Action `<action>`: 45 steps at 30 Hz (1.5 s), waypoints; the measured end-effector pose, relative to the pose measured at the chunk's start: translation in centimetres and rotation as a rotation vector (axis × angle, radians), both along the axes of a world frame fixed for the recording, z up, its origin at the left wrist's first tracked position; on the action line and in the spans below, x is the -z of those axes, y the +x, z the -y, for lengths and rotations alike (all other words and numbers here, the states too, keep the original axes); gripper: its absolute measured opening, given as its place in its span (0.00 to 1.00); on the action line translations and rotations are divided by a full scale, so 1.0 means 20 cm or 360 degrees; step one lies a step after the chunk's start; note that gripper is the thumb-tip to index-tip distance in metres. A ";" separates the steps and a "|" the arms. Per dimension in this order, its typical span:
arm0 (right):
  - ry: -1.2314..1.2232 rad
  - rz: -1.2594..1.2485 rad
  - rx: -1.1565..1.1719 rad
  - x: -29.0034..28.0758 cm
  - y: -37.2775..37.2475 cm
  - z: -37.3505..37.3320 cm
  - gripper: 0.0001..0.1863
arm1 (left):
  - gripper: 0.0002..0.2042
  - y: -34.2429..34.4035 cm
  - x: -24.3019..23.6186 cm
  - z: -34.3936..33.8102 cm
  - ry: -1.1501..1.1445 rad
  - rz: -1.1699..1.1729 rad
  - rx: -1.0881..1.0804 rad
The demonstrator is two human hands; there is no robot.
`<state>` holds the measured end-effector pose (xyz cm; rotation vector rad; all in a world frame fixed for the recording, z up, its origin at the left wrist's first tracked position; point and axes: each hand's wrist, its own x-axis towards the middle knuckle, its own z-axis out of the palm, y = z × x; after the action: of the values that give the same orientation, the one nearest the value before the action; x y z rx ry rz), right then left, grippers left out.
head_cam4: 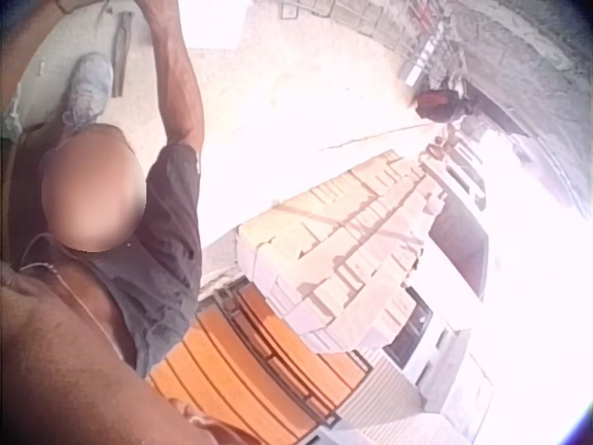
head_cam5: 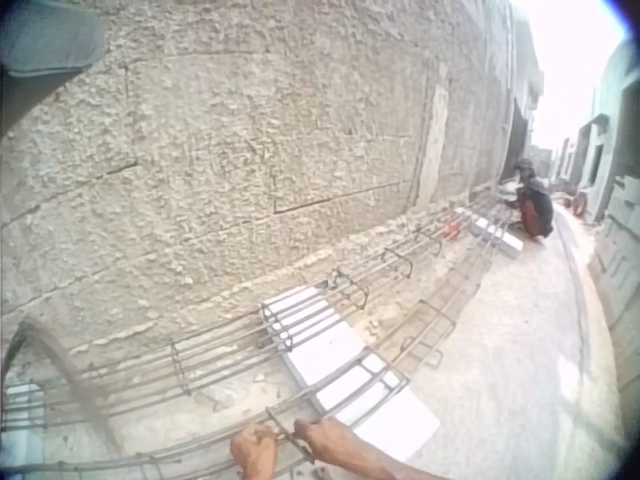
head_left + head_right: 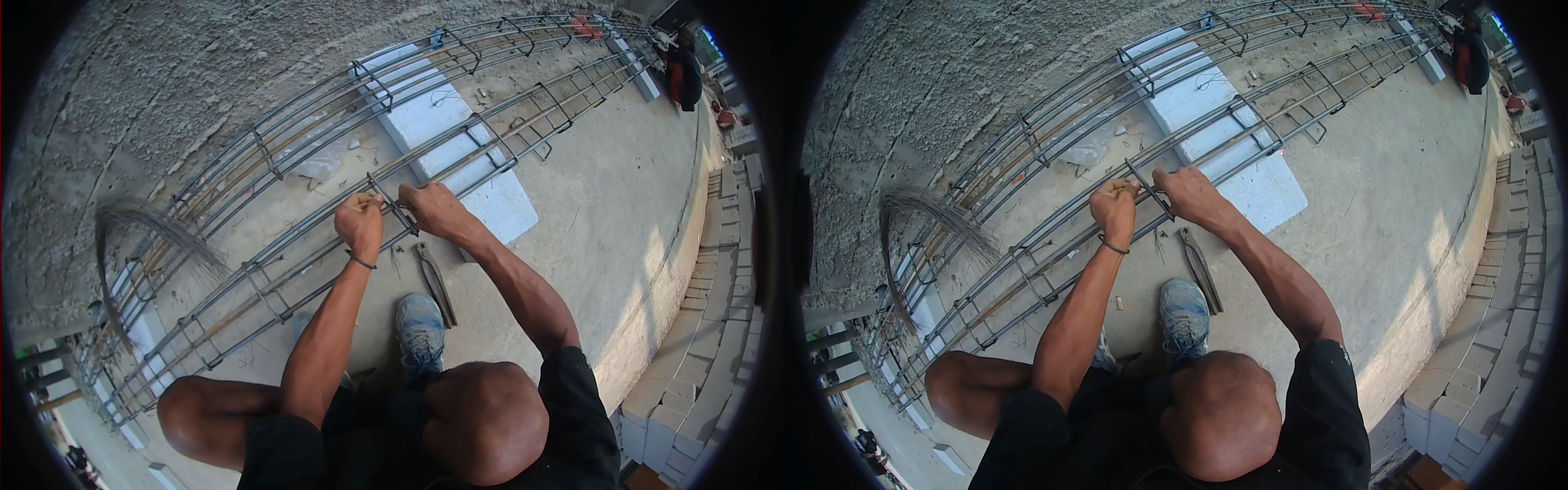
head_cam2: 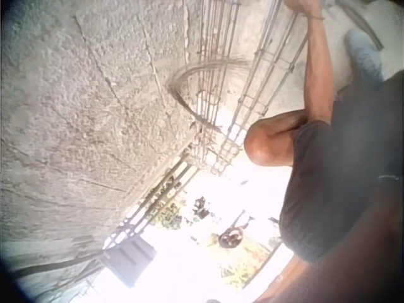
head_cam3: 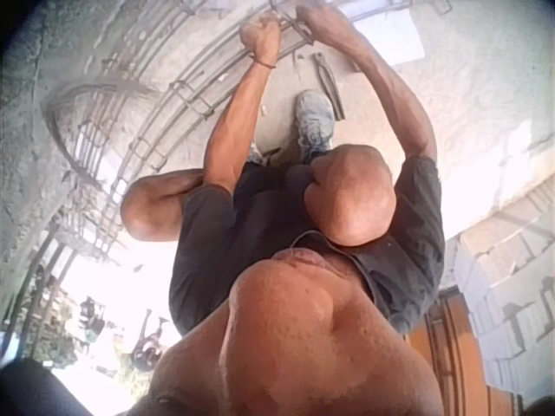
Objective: The person secures reinforcement steel bars together using wire. The person takes wire from a bundle, wraps it around the intersection of rebar rods, and twists the wire tightly using pliers.
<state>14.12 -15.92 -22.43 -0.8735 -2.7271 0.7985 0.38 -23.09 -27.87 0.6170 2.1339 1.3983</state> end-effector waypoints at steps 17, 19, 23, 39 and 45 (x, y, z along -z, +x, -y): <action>-0.0055 0.0155 0.0061 0.00 0.08 -0.03 0.08 | 0.05 0.12 -0.08 0.00 0.0071 -0.0377 -0.0037; 0.0141 0.0041 0.0086 0.03 0.10 0.00 0.06 | 0.05 0.13 -0.12 -0.01 0.0027 -0.0318 -0.0107; 0.0155 -0.0049 0.0040 0.05 0.08 -0.02 0.06 | 0.04 0.11 -0.03 0.02 0.0256 -0.0203 -0.0083; -0.0323 0.0753 -0.0141 -0.23 -0.33 -0.21 0.11 | 0.09 0.20 -0.06 0.14 0.0436 -0.0698 0.0370; -0.1042 0.0724 0.0004 -0.21 -0.26 -0.26 0.11 | 0.21 -0.02 -0.19 0.06 0.0371 0.0677 0.0547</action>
<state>8.94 -10.81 -18.17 -1.3096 -2.8449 1.7355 -0.03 -24.27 -23.97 0.6657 1.4713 1.4386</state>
